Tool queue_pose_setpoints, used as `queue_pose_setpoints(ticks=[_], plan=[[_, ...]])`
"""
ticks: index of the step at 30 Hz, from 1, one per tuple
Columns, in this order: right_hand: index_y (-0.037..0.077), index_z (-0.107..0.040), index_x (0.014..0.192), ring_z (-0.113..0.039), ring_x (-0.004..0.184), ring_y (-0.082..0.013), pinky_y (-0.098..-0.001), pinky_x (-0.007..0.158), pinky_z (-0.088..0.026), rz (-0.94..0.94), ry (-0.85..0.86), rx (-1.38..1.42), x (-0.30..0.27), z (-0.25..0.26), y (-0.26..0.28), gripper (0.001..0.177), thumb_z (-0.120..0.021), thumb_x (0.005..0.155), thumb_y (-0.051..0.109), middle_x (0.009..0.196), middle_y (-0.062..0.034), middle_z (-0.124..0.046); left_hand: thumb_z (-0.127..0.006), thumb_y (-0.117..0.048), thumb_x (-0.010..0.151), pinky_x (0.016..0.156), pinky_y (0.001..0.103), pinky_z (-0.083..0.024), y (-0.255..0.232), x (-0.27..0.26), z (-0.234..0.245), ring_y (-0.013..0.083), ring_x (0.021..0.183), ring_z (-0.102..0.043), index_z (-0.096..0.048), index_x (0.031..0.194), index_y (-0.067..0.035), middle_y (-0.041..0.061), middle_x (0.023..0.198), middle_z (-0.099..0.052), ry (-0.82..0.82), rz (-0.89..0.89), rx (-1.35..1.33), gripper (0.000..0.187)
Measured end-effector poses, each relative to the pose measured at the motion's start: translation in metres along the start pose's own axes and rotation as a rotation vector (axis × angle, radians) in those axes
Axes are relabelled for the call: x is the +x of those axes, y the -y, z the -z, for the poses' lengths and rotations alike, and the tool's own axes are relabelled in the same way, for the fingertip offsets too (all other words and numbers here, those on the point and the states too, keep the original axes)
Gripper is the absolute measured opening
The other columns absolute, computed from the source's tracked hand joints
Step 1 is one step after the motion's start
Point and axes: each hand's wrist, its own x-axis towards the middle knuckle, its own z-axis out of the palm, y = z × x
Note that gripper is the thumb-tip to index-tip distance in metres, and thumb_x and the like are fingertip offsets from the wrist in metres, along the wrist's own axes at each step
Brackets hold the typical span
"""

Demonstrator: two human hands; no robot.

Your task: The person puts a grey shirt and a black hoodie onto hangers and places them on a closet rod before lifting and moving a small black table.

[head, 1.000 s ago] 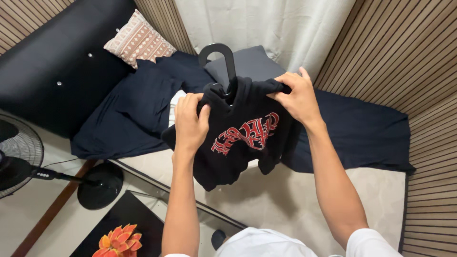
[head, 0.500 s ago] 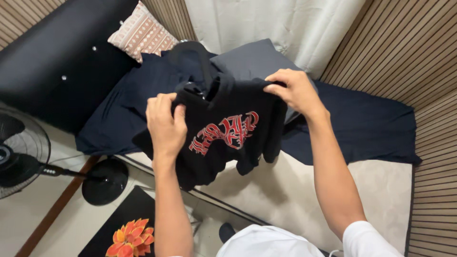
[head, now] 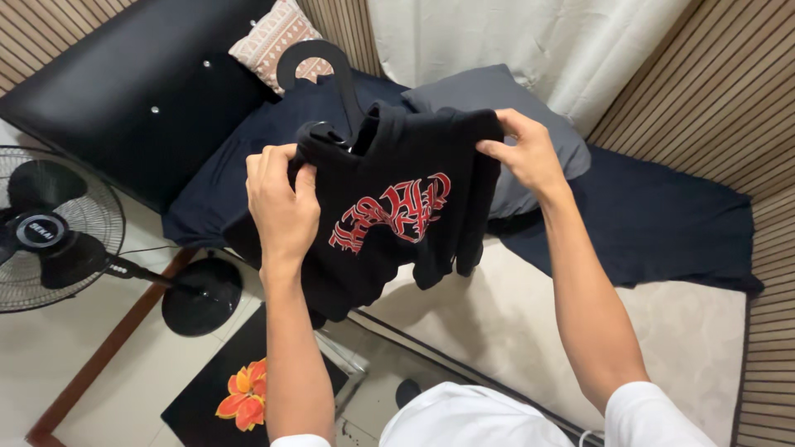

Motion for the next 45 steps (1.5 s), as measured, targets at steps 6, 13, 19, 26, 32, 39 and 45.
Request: queue_pose_setpoints(ticks=[6,13,19,26,32,39,45], plan=[[0.0,-0.071,0.11,-0.071,0.098,-0.0112,-0.0278,0.091,-0.055,-0.06,-0.25,0.079,-0.003,-0.031,-0.004,0.023,-0.076,0.088,0.001,0.102,-0.0028,-0.076,-0.071,-0.005,0.096,0.092,0.044,-0.045,0.019,-0.002,0.023,0.0323,0.103,-0.057,-0.063,0.109,-0.003,0.009,0.105,-0.064,-0.024,-0.005,0.021,0.016],[0.0,-0.069,0.108,-0.069,0.092,-0.0214,-0.0342,0.088,-0.055,-0.093,-0.538,-0.035,-0.038,-0.114,-0.009,0.012,-0.07,0.099,0.009,0.104,-0.0117,-0.073,-0.072,-0.006,0.094,0.092,0.046,-0.045,0.019,-0.002,0.034,0.0336,0.104,-0.058,-0.064,0.107,-0.003,0.01,0.105,-0.065,-0.072,0.034,0.074,0.016],[-0.004,-0.067,0.107,-0.071,0.085,-0.0161,-0.0318,0.081,-0.054,-0.251,-0.443,-0.087,-0.031,-0.158,-0.02,0.027,-0.077,0.09,0.015,0.093,-0.013,-0.076,-0.073,-0.006,0.093,0.092,0.046,-0.045,0.014,-0.006,0.038,0.0344,0.103,-0.058,-0.065,0.108,-0.003,0.01,0.105,-0.066,-0.083,0.051,0.089,0.017],[-0.002,-0.075,0.101,-0.069,0.079,-0.0091,-0.0258,0.074,-0.056,-0.151,-0.307,0.113,-0.008,-0.122,-0.024,0.019,-0.079,0.088,0.011,0.087,-0.0059,-0.078,-0.071,-0.005,0.094,0.095,0.045,-0.045,0.016,-0.011,0.056,0.034,0.106,-0.057,-0.062,0.108,-0.002,0.01,0.108,-0.065,-0.188,0.08,0.208,0.017],[-0.001,-0.075,0.105,-0.07,0.082,-0.0087,-0.0247,0.077,-0.056,-0.159,-0.189,0.179,0.01,-0.115,-0.018,0.017,-0.077,0.09,0.008,0.09,-0.0046,-0.078,-0.073,-0.008,0.097,0.093,0.044,-0.045,-0.003,-0.006,0.052,0.0321,0.103,-0.057,-0.063,0.107,-0.004,0.008,0.106,-0.065,-0.222,0.128,0.231,0.015],[0.004,-0.068,0.117,-0.067,0.107,-0.0232,-0.0339,0.099,-0.053,0.196,-0.24,0.014,0.01,-0.111,0.053,0.027,-0.077,0.093,0.001,0.111,-0.01,-0.069,-0.073,-0.007,0.094,0.093,0.045,-0.044,-0.029,-0.005,0.053,0.0323,0.103,-0.056,-0.064,0.109,-0.004,0.008,0.106,-0.064,-0.296,0.117,0.347,0.017],[0.01,-0.059,0.143,-0.039,0.147,-0.0404,-0.049,0.125,-0.034,0.594,-0.2,-0.093,0.018,-0.104,0.102,0.051,-0.078,0.097,0.002,0.153,-0.0159,-0.047,-0.075,-0.007,0.094,0.093,0.045,-0.045,-0.051,-0.011,0.057,0.0324,0.103,-0.057,-0.064,0.108,-0.004,0.008,0.105,-0.065,-0.348,0.131,0.445,0.018]])
